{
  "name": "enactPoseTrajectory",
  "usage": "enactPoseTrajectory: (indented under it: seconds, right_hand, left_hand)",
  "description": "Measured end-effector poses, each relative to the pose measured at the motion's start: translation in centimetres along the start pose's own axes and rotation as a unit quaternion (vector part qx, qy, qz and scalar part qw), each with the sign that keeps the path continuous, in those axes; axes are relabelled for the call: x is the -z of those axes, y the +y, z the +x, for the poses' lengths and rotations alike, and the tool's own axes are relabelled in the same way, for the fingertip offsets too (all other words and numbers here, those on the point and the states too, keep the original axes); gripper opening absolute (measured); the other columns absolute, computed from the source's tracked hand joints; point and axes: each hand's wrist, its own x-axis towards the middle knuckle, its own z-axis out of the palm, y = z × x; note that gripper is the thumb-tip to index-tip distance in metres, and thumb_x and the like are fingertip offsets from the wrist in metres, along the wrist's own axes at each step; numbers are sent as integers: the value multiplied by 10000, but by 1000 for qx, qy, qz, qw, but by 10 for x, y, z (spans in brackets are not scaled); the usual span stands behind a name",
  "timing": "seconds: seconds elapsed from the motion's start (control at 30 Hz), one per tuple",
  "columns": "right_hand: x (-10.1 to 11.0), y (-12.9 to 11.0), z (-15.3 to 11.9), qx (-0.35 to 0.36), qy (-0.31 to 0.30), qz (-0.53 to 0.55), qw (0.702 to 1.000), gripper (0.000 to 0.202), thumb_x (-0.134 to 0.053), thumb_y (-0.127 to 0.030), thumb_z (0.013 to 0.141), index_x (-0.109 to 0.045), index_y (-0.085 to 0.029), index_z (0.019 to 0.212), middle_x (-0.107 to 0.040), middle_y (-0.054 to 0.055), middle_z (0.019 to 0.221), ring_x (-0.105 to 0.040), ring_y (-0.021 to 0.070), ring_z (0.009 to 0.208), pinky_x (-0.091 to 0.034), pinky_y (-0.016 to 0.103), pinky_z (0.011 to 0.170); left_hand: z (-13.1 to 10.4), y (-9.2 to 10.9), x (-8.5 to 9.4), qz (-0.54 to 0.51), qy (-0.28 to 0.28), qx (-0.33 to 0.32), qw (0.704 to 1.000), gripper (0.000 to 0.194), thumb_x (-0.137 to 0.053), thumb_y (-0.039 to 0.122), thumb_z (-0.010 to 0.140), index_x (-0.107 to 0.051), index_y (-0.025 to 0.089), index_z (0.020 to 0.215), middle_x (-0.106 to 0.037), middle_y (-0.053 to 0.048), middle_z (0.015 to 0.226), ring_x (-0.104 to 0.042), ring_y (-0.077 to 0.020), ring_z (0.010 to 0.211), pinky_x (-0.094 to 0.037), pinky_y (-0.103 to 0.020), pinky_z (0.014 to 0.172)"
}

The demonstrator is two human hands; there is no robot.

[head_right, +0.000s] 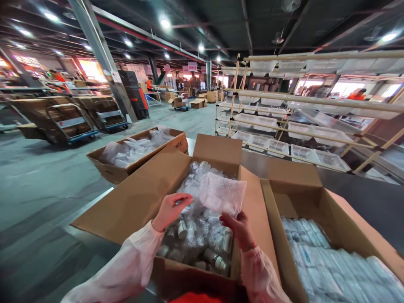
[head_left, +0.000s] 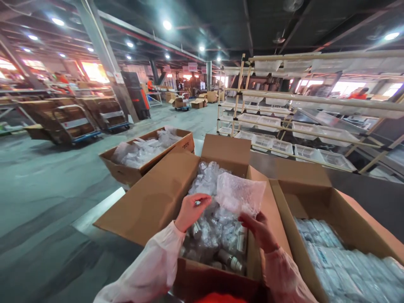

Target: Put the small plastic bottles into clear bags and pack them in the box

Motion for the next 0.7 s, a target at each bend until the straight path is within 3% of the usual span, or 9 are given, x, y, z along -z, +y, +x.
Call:
enactPoseTrajectory:
  seconds: [0.13, 0.23, 0.3, 0.43, 0.57, 0.7]
  right_hand:
    - [3, 2, -4, -5, -32, 2, 999, 475, -896, -405, 441, -673, -150, 774, -692, 30, 673, -651, 163, 628, -502, 230, 540]
    - [3, 5, -6, 6, -39, -5, 999, 487, -896, -414, 434, -660, -143, 762, -688, 34, 661, -644, 165, 607, -499, 242, 534]
    - [3, 7, -6, 19, -29, -10, 999, 486, -895, -416, 437, -651, -139, 754, -687, 35, 656, -637, 162, 603, -499, 244, 537]
    - [3, 5, -9, 38, -9, 5, 999, 480, -887, -429, 453, -641, -143, 749, -681, 30, 656, -631, 159, 612, -490, 235, 524]
    - [4, 1, -13, 8, -17, 45, 999, 466, -887, -434, 447, -639, -155, 726, -671, 14, 674, -632, 147, 607, -474, 216, 507]
    - [8, 4, -14, -21, -33, 62, 997, 454, -893, -412, 441, -619, -164, 703, -661, 0, 667, -627, 131, 603, -458, 196, 504]
  left_hand:
    - [2, 3, -1, -123, -76, 15, 989, 327, -659, 417, 753, -689, 150, 938, -690, -102, 945, -620, -193, 818, -466, -280, 682]
    - [3, 3, -7, -157, -117, 46, 980, 444, -692, 407, 735, -621, 140, 1083, -614, -15, 700, -543, -118, 615, -405, -232, 563]
    - [1, 1, -12, -155, -117, 44, 980, 442, -747, 364, 687, -626, 141, 1049, -552, 24, 645, -495, -93, 589, -387, -216, 554]
    - [-7, -1, -18, -202, -44, -14, 978, 328, -796, 321, 628, -601, 159, 835, -596, -4, 767, -546, -113, 724, -440, -225, 659]
    - [-8, 0, -18, -284, -135, 13, 949, 311, -725, 356, 700, -471, 186, 753, -548, 38, 672, -506, -74, 550, -411, -190, 518]
    - [-3, 4, -11, -115, -183, 22, 976, 189, -626, 273, 739, -493, 164, 659, -555, 37, 602, -475, -65, 454, -355, -185, 459]
